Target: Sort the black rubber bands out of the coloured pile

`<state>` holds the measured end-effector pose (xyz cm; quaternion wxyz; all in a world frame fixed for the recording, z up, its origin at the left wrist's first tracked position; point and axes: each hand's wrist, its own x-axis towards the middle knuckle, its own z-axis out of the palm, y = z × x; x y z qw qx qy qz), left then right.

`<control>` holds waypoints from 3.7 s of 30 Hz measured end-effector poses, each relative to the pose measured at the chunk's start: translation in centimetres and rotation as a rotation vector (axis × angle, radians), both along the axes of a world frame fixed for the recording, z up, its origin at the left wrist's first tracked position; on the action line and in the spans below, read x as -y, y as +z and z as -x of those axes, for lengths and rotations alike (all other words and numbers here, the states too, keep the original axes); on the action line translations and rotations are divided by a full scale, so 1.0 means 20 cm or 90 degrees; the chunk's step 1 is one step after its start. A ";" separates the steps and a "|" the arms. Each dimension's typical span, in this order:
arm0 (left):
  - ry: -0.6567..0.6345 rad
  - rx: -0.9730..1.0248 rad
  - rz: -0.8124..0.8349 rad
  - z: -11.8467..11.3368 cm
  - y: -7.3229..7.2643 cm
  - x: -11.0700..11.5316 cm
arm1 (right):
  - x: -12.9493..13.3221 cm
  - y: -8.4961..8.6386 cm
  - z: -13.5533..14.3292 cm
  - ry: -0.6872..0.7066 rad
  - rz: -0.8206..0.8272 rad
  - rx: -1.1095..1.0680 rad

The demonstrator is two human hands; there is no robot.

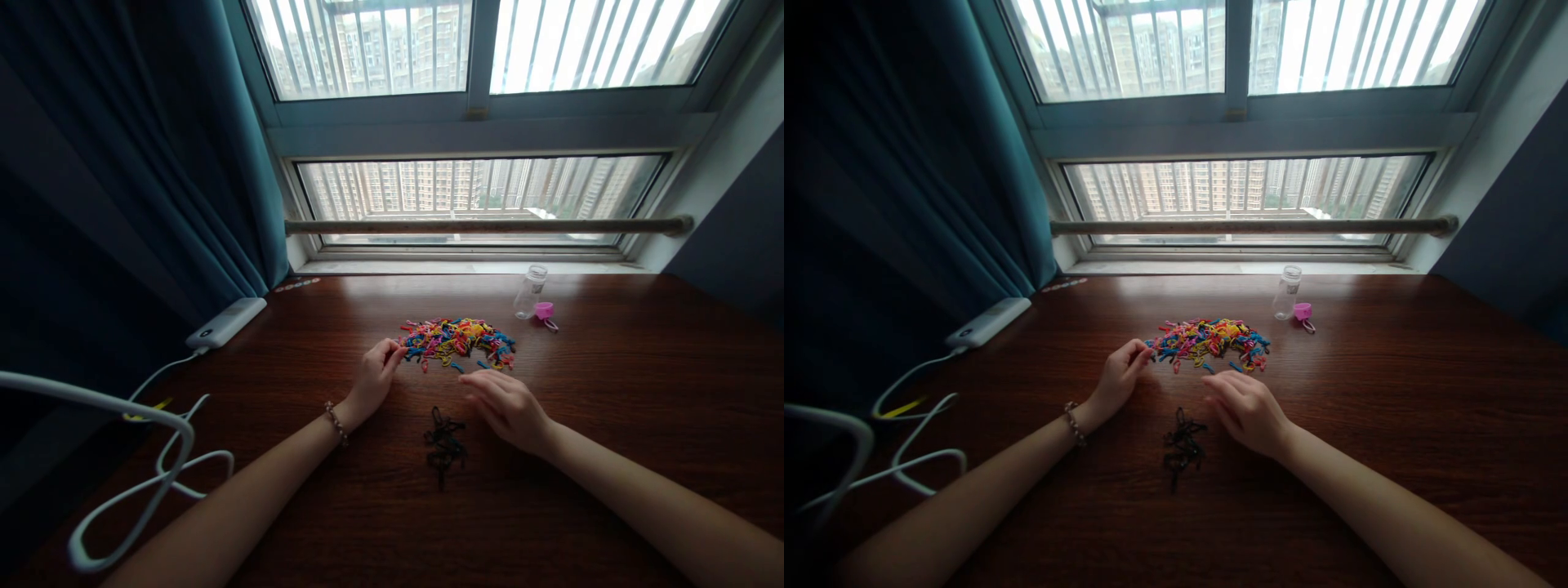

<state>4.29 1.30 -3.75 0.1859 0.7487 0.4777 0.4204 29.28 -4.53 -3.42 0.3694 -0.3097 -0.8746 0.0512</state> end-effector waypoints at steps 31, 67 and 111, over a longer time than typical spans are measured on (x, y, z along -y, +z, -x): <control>-0.059 -0.214 -0.094 -0.02 -0.03 0.02 | -0.08 -0.01 -0.03 -0.188 0.102 -0.194; -0.065 -0.065 -0.100 -0.03 0.00 0.06 | 0.04 0.04 0.04 0.040 -0.006 0.017; -0.228 -0.439 -0.101 -0.09 0.04 0.12 | -0.12 -0.12 -0.02 -0.181 0.101 0.111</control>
